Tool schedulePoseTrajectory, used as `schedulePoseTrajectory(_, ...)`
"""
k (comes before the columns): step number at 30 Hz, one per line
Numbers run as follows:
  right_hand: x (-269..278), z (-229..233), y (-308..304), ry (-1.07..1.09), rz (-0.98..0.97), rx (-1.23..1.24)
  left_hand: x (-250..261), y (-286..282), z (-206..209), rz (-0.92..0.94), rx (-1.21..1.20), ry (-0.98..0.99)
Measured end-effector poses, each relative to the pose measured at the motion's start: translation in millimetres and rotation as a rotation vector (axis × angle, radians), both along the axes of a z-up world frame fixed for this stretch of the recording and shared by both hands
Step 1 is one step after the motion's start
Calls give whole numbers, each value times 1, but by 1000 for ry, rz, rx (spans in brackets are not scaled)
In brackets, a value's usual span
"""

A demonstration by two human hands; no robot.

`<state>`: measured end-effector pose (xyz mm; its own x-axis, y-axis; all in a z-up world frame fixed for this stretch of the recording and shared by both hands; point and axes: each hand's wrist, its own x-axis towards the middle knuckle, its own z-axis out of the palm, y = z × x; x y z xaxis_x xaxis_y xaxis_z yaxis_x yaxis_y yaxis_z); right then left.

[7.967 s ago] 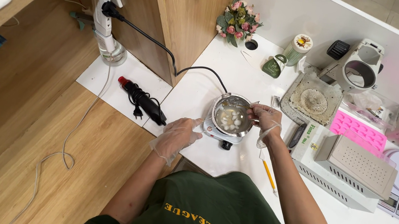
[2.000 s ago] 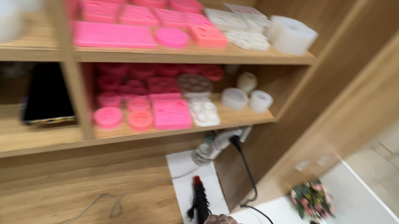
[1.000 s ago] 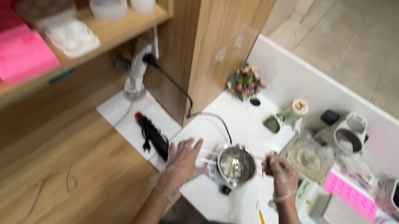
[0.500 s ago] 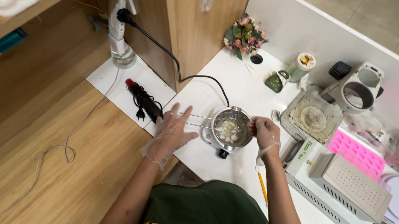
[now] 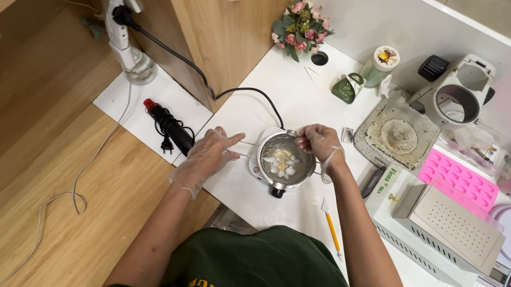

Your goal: Melting wax flakes in a small metal pot on an electric heating plate and stirring with a spoon.

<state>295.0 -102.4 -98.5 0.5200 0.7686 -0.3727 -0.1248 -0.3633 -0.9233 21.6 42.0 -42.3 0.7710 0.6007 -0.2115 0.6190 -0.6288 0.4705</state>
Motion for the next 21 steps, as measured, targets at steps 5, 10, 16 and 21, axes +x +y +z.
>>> schedulePoseTrajectory(5, 3, 3, 11, -4, 19, -8, 5, 12, 8, -71, 6, -3)
schedulePoseTrajectory(10, 5, -1, 22, 23, 9, 6, 9, 24, -3, -153, 36, -37)
schedulePoseTrajectory(16, -5, 12, 30, 30, 19, 30, 14, 26, 3, -174, 27, 3)
schedulePoseTrajectory(21, -8, 7, 36, -14, 109, -16, 13, 33, -10, -220, 45, -21)
